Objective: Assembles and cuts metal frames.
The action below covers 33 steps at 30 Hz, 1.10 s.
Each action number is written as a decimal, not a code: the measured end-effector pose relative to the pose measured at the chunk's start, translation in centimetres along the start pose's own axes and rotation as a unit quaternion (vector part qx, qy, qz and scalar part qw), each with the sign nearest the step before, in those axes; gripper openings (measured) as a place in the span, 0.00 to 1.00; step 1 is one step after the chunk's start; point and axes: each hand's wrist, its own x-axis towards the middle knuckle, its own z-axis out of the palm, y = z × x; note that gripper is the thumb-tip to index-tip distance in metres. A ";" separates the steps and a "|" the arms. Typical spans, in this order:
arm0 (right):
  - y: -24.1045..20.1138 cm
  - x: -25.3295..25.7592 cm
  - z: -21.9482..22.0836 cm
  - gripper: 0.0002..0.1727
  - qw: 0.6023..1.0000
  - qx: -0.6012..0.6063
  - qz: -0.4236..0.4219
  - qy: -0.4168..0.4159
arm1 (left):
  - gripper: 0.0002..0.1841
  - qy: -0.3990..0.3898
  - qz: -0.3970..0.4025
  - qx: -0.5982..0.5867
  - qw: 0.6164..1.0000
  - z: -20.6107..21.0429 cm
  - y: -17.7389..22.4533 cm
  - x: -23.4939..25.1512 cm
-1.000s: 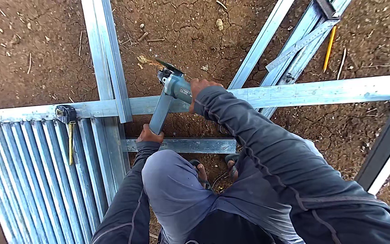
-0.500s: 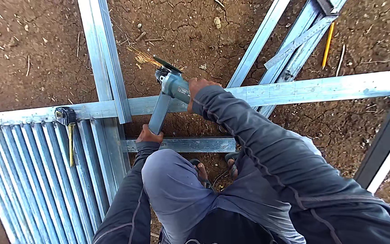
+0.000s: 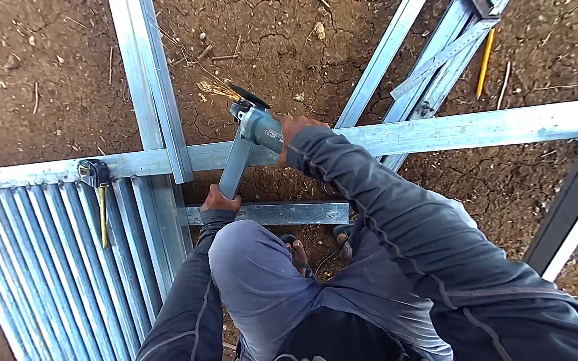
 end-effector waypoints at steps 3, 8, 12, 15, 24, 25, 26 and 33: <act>0.0 0.1 0.1 0.54 1.000 -0.001 0.001 0.007 | 0.39 0.003 0.000 -0.002 1.000 0.0 0.1 0.0; 0.1 0.3 0.1 0.54 1.000 0.004 0.002 -0.001 | 0.38 0.016 0.009 -0.003 1.000 0.3 -0.1 0.1; 0.0 -0.4 -0.1 0.51 1.000 0.001 0.006 0.003 | 0.39 0.013 0.006 -0.001 1.000 0.0 0.2 0.0; 0.0 -0.4 0.0 0.51 1.000 -0.005 0.005 0.007 | 0.39 0.003 0.002 -0.001 1.000 -0.3 0.4 -0.2; -0.9 -0.8 -0.6 0.51 1.000 -0.010 0.017 -0.001 | 0.38 0.012 0.004 -0.003 1.000 0.1 0.1 0.1; -1.0 -0.7 -0.6 0.51 1.000 -0.011 0.016 -0.004 | 0.38 0.014 0.005 -0.003 1.000 0.1 0.0 0.1; -0.9 -0.3 -0.2 0.51 1.000 -0.012 0.013 0.004 | 0.38 0.017 0.007 -0.001 1.000 0.3 -0.1 0.1; -1.2 -0.1 -0.6 0.50 1.000 -0.017 -0.003 0.000 | 0.38 0.013 0.008 0.001 1.000 0.4 -0.3 0.2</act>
